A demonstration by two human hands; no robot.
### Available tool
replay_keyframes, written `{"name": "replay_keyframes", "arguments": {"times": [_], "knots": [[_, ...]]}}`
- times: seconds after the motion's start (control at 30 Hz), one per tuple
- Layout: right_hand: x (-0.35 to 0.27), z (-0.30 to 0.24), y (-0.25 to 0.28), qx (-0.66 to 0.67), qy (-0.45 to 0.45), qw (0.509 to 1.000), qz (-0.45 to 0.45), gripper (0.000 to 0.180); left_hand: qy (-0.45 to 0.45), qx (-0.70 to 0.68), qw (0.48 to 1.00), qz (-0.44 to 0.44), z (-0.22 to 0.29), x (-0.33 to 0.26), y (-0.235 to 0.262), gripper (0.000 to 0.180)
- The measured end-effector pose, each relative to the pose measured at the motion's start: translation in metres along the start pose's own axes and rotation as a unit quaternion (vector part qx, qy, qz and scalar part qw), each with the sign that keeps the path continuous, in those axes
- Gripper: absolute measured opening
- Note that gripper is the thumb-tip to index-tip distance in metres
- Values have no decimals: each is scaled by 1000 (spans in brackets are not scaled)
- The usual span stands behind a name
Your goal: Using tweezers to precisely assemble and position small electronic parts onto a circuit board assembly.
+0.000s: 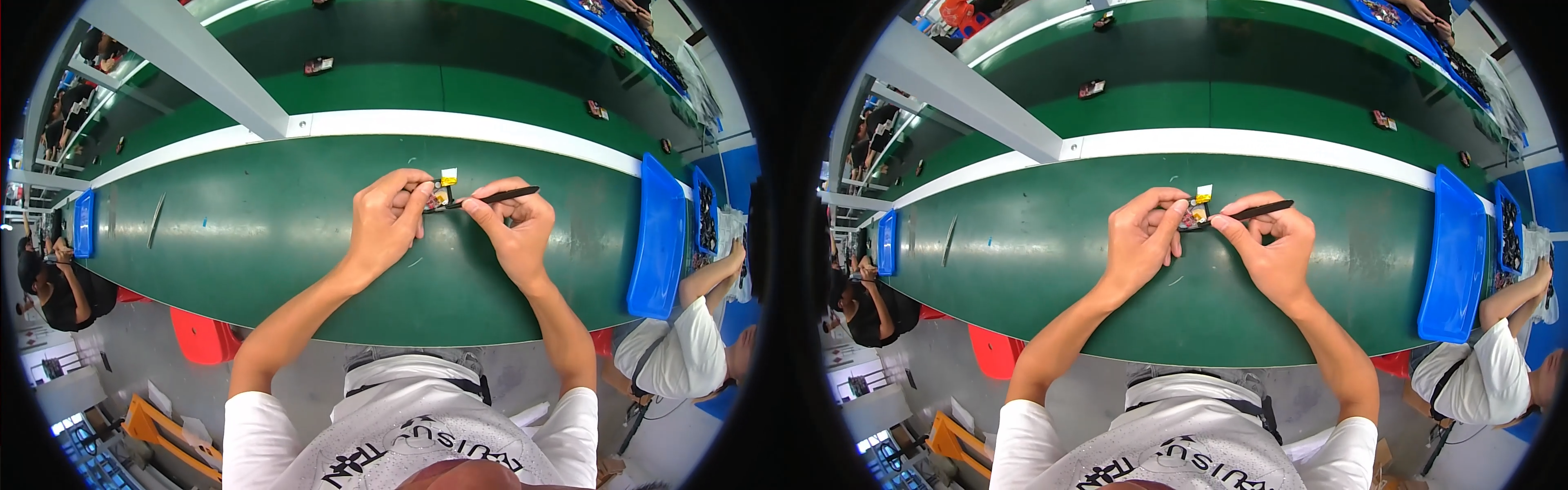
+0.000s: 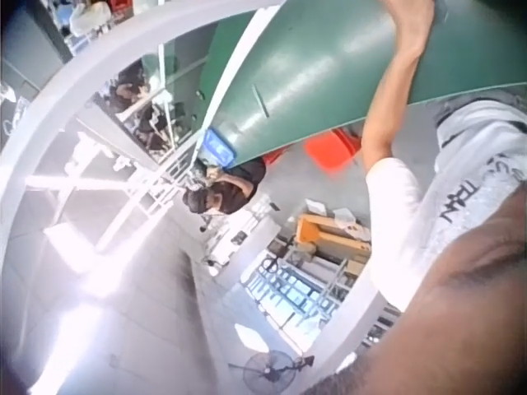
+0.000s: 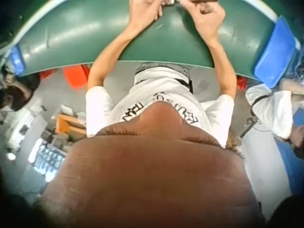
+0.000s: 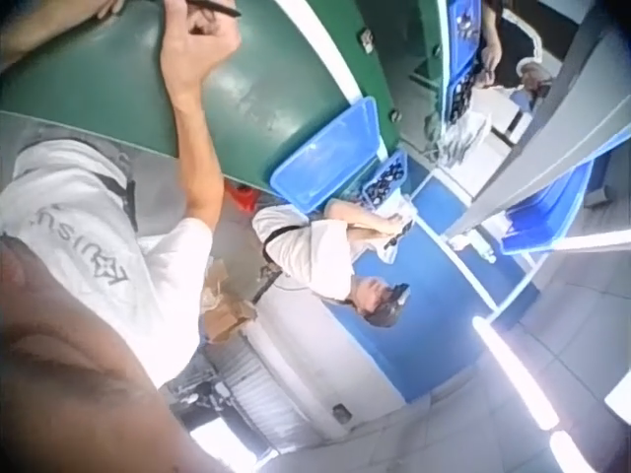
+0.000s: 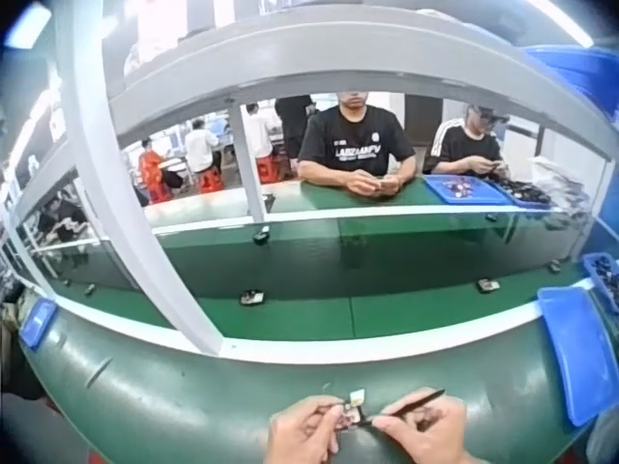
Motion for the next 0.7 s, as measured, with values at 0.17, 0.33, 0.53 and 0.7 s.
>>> {"name": "replay_keyframes", "arguments": {"times": [0.17, 0.33, 0.53, 0.7], "knots": [[-2, 2, -1, -52, 7, 999, -2, 13, -44, 24, 999, 19, 2, -4, -4, 14], [-1, 1, 5, -92, 24, 995, 3, 14, -81, 49, 995, 30, 1, -6, -6, 15], [-1, 3, 6, -110, 27, 994, 1, 15, -108, 79, 990, 38, 5, -6, -5, 13], [0, 3, 6, -115, 31, 993, -5, 16, -134, 112, 984, 41, 7, -6, -5, 13]]}}
Point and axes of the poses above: each hand's wrist, its own x-axis towards the middle knuckle, its own y-axis out of the back of the hand, z = x × y, the point moved 6 cm from there along x, towards the middle knuckle, and after that the axes turned 6 degrees about y, right-handed, at the moved point
